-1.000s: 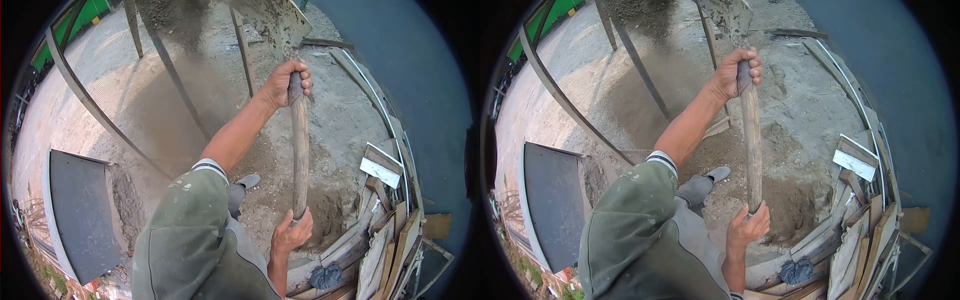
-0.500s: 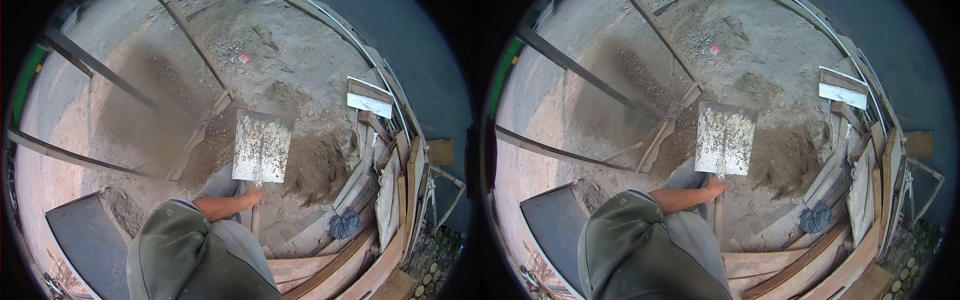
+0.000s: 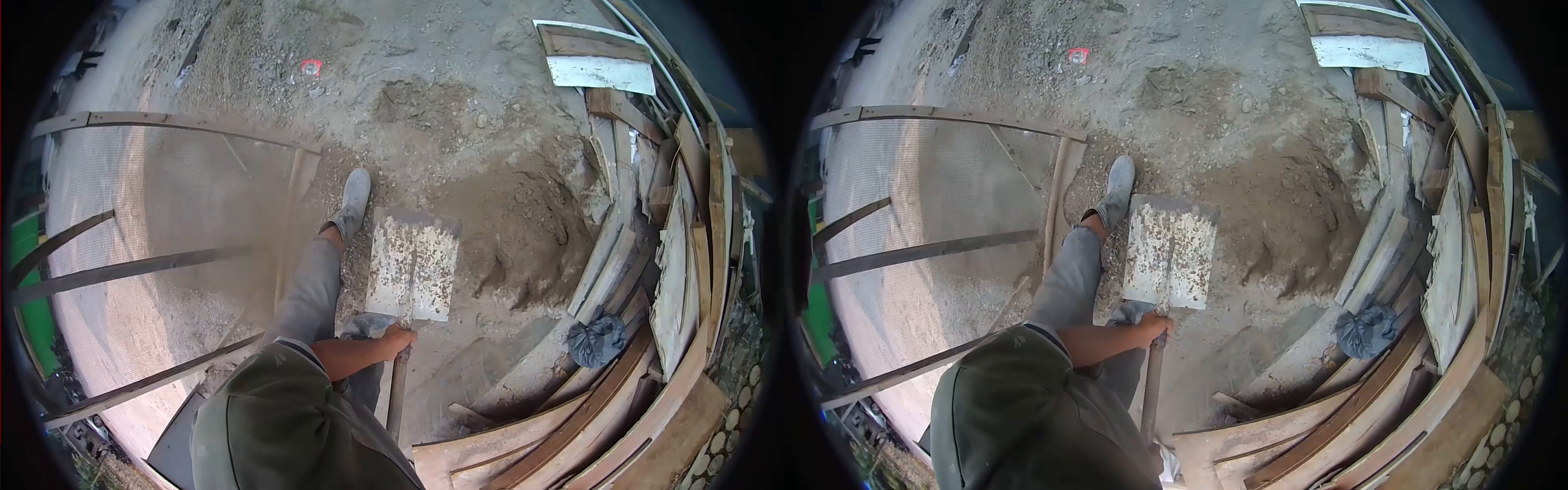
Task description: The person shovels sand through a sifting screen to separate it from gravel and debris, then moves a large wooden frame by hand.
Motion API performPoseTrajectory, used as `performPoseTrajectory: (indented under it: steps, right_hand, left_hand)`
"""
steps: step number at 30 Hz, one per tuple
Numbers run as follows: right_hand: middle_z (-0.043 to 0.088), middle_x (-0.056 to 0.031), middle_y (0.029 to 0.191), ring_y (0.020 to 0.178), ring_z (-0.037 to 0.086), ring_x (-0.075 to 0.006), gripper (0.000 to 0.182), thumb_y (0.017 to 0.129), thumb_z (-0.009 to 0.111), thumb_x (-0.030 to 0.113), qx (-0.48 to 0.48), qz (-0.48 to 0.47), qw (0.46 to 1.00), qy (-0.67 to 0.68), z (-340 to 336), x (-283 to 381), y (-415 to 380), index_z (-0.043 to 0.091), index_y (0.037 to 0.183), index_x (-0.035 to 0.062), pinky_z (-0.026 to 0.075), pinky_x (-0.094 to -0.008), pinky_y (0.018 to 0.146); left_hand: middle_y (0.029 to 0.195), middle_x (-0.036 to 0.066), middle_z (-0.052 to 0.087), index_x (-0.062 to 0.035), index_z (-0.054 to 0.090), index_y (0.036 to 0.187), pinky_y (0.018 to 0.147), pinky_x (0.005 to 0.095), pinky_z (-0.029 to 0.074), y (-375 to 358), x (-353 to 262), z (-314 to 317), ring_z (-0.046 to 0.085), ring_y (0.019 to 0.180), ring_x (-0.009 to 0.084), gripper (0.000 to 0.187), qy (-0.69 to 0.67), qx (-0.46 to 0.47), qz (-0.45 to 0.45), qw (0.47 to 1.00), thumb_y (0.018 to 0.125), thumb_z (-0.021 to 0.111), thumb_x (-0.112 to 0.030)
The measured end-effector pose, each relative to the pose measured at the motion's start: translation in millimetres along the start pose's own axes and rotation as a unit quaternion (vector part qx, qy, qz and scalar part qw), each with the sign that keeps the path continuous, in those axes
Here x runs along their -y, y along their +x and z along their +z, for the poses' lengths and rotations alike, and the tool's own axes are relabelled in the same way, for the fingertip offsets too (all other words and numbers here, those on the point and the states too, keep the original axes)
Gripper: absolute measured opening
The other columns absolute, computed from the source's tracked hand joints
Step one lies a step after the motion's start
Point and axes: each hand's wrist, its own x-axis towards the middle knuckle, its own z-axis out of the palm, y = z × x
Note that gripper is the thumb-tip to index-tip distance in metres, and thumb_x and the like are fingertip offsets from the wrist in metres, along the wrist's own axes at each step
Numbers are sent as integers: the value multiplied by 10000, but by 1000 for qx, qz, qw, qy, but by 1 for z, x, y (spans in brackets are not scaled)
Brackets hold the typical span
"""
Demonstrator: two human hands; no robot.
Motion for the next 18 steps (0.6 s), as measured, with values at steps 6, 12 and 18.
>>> performPoseTrajectory:
  steps: [6, 12, 18]
  right_hand:
    - [627, -185, 865, 809, 614, -337, 527, 714, 620, 473, 123, 75, 989, -30, -18, 127, 15, 564, 1004, 36, 482, -408, 713]
    - [636, -185, 763, 732, 620, -363, 455, 655, 659, 469, -9, -62, 997, 44, -107, 417, 145, 608, 854, 63, 487, -444, 665]
    - [636, -170, 768, 727, 619, -358, 473, 671, 625, 477, -13, -60, 997, 56, -64, 462, 179, 564, 897, 66, 489, -444, 666]
  left_hand:
    - [554, 72, 517, -48, 547, 647, 405, 330, 416, 79, -109, -40, 500, 438, 189, 48, -41, -21, -77, 996, 644, 591, -30]
    - [797, 112, 538, -18, 575, 879, 615, 463, 425, 263, -383, -103, 527, 655, 267, 181, 18, -116, -10, 993, 762, 626, -147]
    - [908, 201, 572, 31, 546, 948, 724, 452, 481, 205, -521, -108, 588, 796, 327, 421, 571, -184, 96, 794, 786, 595, -355]
